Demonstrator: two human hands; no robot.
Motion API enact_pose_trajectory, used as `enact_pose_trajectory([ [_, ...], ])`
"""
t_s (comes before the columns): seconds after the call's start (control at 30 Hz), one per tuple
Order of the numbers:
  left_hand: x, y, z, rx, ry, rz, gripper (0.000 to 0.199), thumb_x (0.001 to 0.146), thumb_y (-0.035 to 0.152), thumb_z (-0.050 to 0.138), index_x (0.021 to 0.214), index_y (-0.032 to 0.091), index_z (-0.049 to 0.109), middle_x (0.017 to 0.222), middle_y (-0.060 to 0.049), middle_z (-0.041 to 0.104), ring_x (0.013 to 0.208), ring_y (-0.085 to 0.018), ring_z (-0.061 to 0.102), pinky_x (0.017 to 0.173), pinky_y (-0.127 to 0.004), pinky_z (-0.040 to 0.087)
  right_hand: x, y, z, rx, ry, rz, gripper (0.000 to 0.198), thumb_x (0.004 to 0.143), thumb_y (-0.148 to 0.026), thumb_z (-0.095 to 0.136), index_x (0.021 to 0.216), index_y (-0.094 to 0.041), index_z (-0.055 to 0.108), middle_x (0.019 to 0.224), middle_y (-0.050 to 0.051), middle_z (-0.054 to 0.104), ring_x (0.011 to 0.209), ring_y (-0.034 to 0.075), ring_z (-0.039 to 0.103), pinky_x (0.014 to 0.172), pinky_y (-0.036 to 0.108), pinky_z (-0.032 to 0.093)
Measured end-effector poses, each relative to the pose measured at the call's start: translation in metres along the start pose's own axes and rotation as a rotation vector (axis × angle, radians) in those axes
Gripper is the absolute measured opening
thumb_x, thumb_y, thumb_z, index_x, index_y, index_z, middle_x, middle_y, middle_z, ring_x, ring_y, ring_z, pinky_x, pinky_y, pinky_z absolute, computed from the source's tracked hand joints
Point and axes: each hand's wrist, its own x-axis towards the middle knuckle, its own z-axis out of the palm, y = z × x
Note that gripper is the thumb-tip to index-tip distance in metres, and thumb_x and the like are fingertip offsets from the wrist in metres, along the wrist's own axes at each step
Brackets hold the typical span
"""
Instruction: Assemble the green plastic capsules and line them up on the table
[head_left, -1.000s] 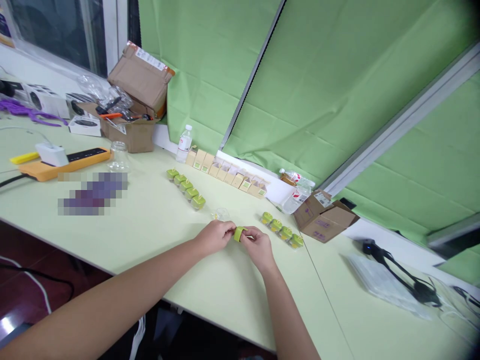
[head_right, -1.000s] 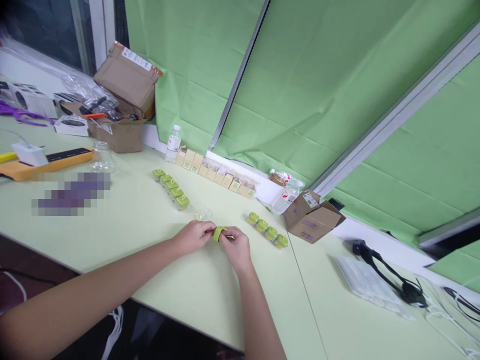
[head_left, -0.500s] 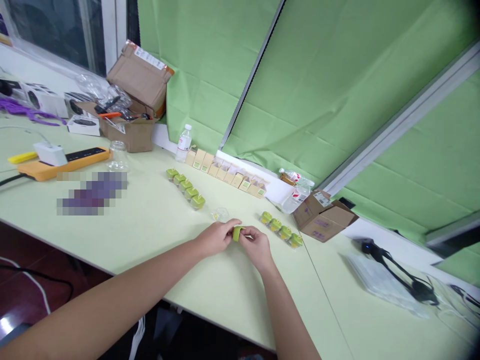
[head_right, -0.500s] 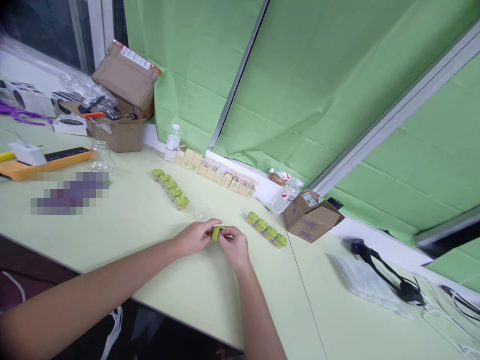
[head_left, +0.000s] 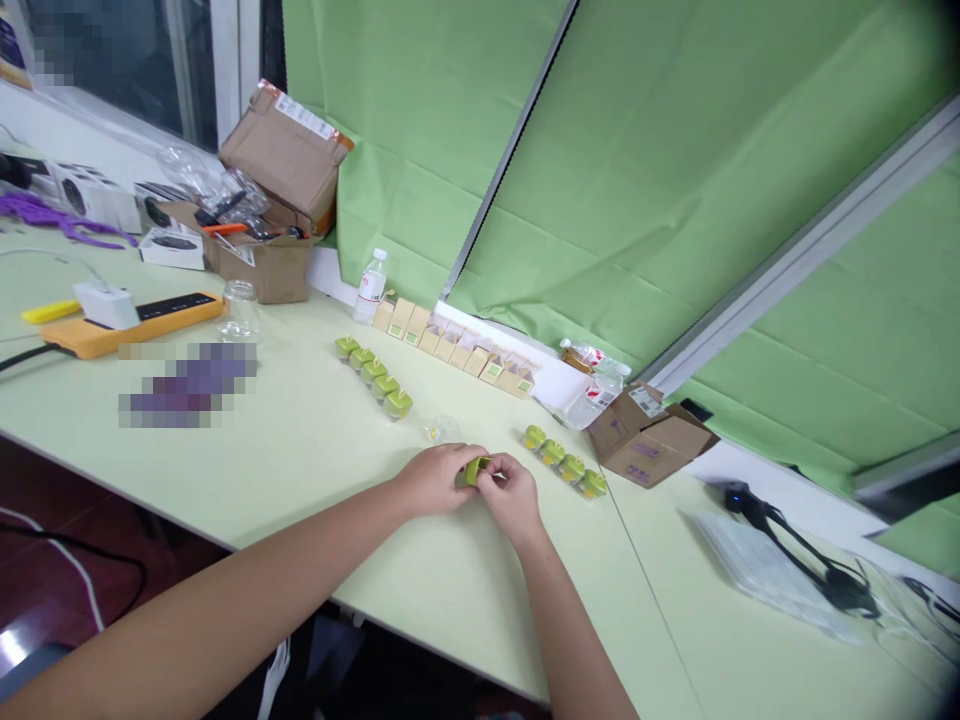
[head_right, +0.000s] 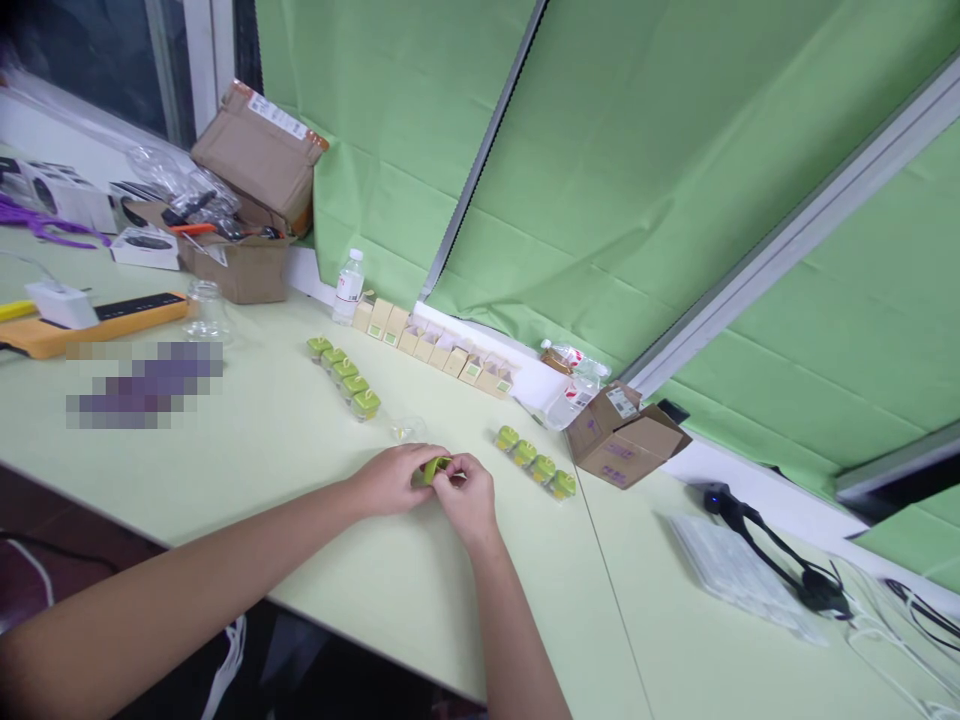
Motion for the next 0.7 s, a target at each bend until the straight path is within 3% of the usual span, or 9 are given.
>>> enact_pose_trajectory([
  [0.27,0.000,-0.005,0.002,0.049,0.037,0.028,0.041,0.074,0.016,0.062,0.114,0.025,0.058,0.109,-0.005,0.061,0.102,-0.022,0.059,0.085,-0.031,0.050,0.000,0.003,-0.001,0.019,-0.024,0.020,0.011,0.068,-0.021,0.060,0.064,-0.021,0.050,0.073,0.001,0.065,0.062,0.015,0.056,0.060,0.026,0.049],
  [0.43,0.001,-0.010,0.002,0.139,0.130,-0.015,0.034,0.075,0.021,0.064,0.109,0.023,0.060,0.108,-0.007,0.053,0.102,-0.024,0.056,0.088,-0.035,0.050,0.000,0.001,-0.003,0.056,-0.021,0.026,0.014,0.072,-0.025,0.061,0.065,-0.021,0.050,0.082,0.005,0.069,0.073,0.018,0.061,0.066,0.028,0.051],
  [0.7,0.003,-0.015,-0.001,0.297,0.151,-0.080,0.036,0.077,0.022,0.067,0.112,0.024,0.059,0.106,-0.008,0.054,0.104,-0.027,0.053,0.089,-0.039,0.047,0.000,0.005,-0.003,0.041,0.007,0.053,0.017,0.076,-0.031,0.063,0.067,-0.021,0.051,0.082,0.004,0.070,0.070,0.016,0.061,0.065,0.027,0.049],
])
